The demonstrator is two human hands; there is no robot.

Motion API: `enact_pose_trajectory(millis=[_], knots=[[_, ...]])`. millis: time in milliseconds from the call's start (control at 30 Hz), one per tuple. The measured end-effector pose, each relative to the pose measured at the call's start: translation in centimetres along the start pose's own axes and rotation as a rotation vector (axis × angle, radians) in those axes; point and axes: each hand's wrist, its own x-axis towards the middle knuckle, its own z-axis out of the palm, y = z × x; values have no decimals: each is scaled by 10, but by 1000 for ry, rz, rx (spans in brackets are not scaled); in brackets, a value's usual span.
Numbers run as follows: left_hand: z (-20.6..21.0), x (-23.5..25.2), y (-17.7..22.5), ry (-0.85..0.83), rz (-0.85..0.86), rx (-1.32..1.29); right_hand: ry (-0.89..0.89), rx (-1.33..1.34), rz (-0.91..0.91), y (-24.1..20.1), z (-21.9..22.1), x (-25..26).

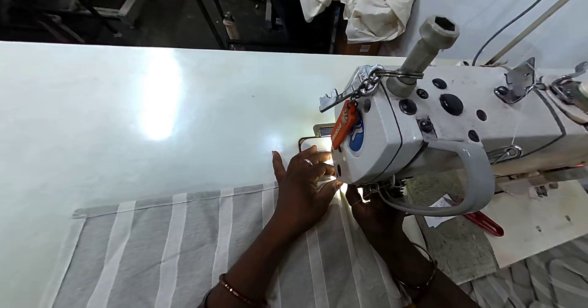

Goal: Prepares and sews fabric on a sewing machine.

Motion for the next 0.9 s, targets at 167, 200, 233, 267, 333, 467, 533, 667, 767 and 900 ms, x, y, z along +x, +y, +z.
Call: enact_pose_trajectory(millis=[167,200,233,267,333,467,533,667,767,900], knots=[[0,1,0,7,4,-10,-64,49,67,-1,-3,-1],[0,1,-1,8,0,-11,-55,60,69,-1,-3,0],[0,1,0,4,-5,-12,-42,47,64,-2,-3,0],[-2,2,0,-1,-11,-14,-25,38,62,-3,-4,1],[-10,0,1,5,1,10,-25,55,89,-4,-9,0],[-36,-18,19,-114,367,-87,-68,168,241,-7,-35,-11],[-25,-32,51,-202,540,-181,-90,402,419,-15,-56,-20],[25,-59,72,-173,638,172,94,931,912,-39,-101,-31],[41,-79,60,-55,583,170,114,1075,1047,-36,-130,-36],[33,-107,64,98,443,156,-161,588,751,1,-157,-34]])
